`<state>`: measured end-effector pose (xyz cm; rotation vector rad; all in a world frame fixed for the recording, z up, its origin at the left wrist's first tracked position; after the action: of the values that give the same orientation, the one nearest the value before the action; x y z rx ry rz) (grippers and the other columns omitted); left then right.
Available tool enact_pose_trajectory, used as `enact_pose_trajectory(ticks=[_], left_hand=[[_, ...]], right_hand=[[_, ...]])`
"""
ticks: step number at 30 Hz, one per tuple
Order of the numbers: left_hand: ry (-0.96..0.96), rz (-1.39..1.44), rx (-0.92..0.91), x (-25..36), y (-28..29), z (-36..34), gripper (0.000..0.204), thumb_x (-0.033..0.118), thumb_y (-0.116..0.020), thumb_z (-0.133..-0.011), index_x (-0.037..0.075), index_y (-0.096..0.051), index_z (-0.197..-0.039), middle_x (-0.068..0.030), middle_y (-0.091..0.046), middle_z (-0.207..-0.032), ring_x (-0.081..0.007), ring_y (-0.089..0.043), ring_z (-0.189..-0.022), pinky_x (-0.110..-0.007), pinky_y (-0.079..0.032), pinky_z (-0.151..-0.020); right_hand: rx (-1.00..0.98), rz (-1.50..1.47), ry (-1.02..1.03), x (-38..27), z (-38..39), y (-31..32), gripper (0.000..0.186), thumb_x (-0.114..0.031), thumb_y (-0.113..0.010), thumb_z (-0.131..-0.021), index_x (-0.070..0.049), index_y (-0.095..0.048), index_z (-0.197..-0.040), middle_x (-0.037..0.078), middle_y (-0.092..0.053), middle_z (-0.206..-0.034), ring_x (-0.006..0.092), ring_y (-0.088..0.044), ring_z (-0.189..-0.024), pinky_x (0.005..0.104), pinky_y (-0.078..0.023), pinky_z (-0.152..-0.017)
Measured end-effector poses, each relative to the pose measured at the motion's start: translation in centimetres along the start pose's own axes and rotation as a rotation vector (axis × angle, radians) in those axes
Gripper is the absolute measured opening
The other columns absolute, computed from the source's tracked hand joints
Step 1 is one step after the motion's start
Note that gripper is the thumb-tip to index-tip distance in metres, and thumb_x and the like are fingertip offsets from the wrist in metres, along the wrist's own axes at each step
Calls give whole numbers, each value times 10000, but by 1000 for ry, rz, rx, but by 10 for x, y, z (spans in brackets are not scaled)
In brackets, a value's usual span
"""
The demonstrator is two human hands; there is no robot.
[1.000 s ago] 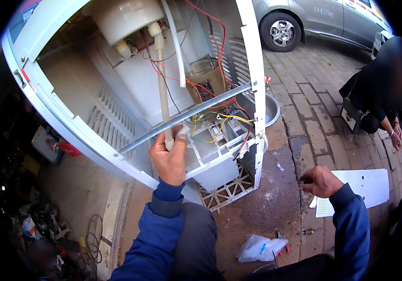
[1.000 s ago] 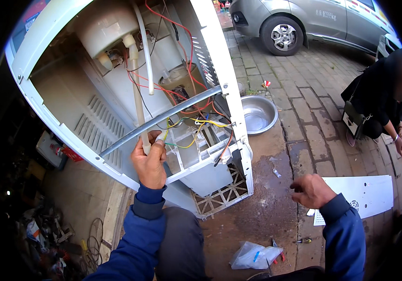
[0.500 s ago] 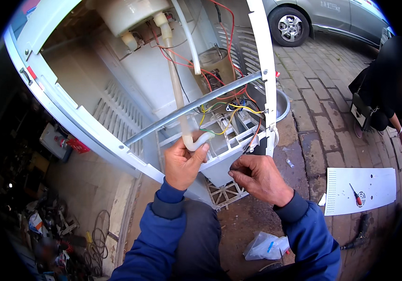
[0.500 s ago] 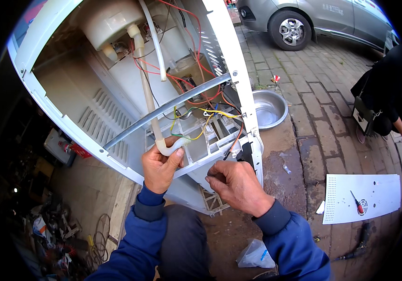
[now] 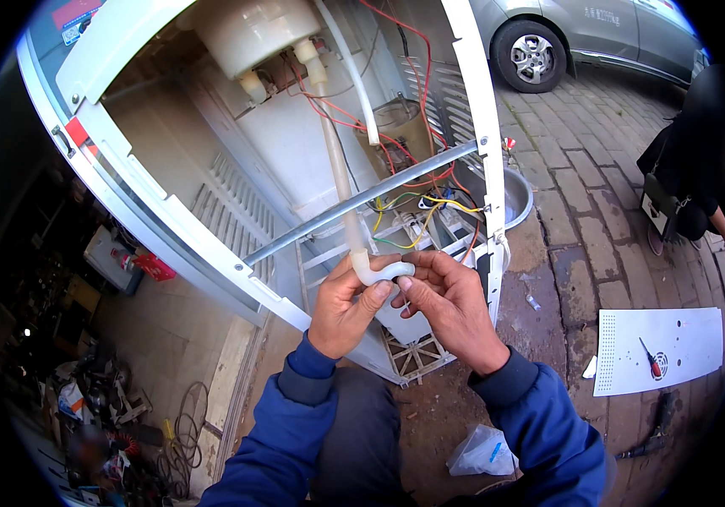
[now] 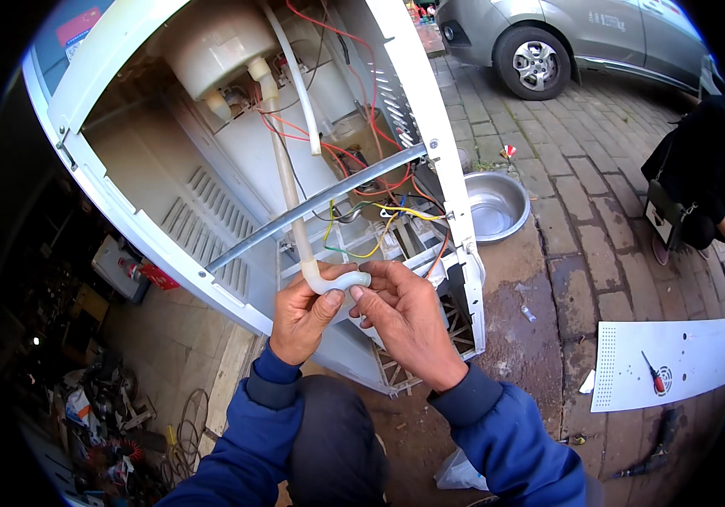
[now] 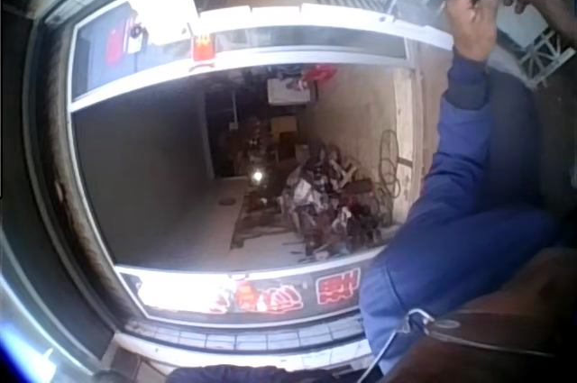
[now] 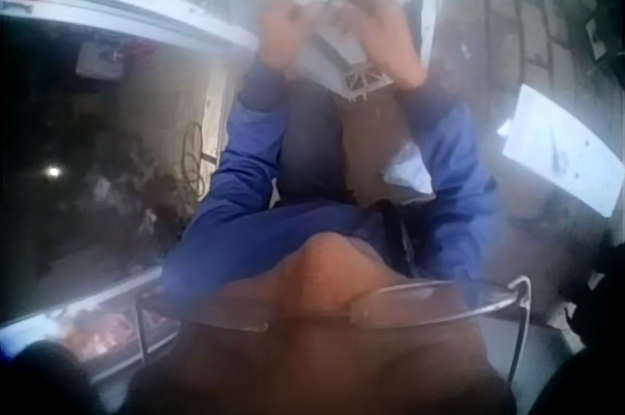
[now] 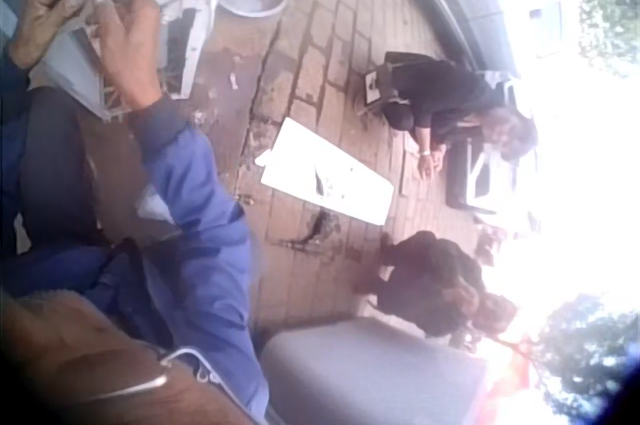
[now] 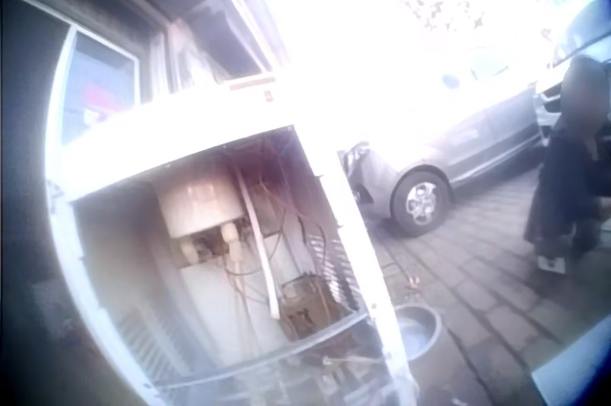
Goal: The person repairs the internal wiring of a white appliance, likely a water heater, by stripping wires, connecting them, and testing continuity with a multimeter. They use a screwdriver and wire strippers to manipulate the wires and components inside the open appliance casing.
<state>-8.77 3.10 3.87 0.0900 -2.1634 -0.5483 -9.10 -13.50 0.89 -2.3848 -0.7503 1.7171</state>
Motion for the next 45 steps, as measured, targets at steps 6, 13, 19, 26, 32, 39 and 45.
enact_pose_trajectory(ticks=[6, 13, 19, 26, 32, 39, 45], left_hand=[[-12, 344, 254, 19, 7, -28, 402, 231, -639, -1010, -48, -624, -1298, -98, -652, -1155, -151, -613, -992, -308, -503, -881], [125, 69, 235, 14, 21, -35, 278, 189, -674, -988, -46, -677, -1136, -26, -665, -919, -81, -564, -800, -254, -476, -718], [69, -217, 387, -14, 21, -48, 233, 134, -650, -988, -47, -681, -1131, -45, -682, -912, -98, -585, -801, -270, -493, -731], [57, -165, 430, -28, 13, -64, 258, 134, -638, -992, -44, -676, -1176, -91, -720, -989, -138, -633, -894, -303, -503, -824], [69, -13, 424, -44, 13, -64, 242, 135, -621, -1015, -14, -661, -1202, -32, -691, -1038, -97, -599, -890, -272, -499, -799], [111, 57, 407, -41, 10, -60, 254, 181, -631, -1021, -3, -664, -1194, -13, -682, -1034, -87, -594, -885, -265, -505, -801], [101, 78, 407, -45, 10, -60, 274, 190, -634, -1020, -11, -661, -1204, -20, -685, -1037, -86, -590, -866, -258, -506, -794]], right_hand=[[150, 76, 45, 0, -9, 13, 222, -11, -623, -968, 109, -602, -1153, 117, -713, -874, 129, -687, -751, 276, -558, -659], [185, 142, 103, 8, -20, 14, 210, 10, -632, -949, 112, -623, -1131, 137, -725, -883, 146, -703, -721, 284, -564, -645], [274, 499, 220, 1, -33, 10, 326, -13, -666, -897, 128, -605, -1185, 188, -729, -877, 208, -723, -707, 321, -558, -626], [187, 538, 127, -9, -33, 15, 378, -26, -678, -857, 121, -619, -1199, 184, -721, -774, 199, -715, -679, 332, -552, -637], [176, 474, 161, -3, -31, 19, 371, -22, -679, -853, 126, -624, -1188, 183, -721, -774, 195, -723, -703, 328, -562, -658], [137, 458, 135, -2, -30, 21, 397, -10, -647, -841, 156, -596, -1197, 275, -707, -1007, 339, -754, -861, 399, -585, -736], [143, 504, 122, -2, -30, 22, 350, -6, -675, -856, 130, -612, -1172, 231, -733, -993, 247, -754, -840, 344, -598, -729]])
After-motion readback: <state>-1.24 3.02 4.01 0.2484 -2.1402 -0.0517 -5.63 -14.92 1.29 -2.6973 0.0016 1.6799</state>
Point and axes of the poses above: each hand's wrist, its own z-axis away from the middle knuckle, its own y-axis out of the back of the hand, x = y × z, the point moved 4 cm from there along -z, towards the middle knuckle
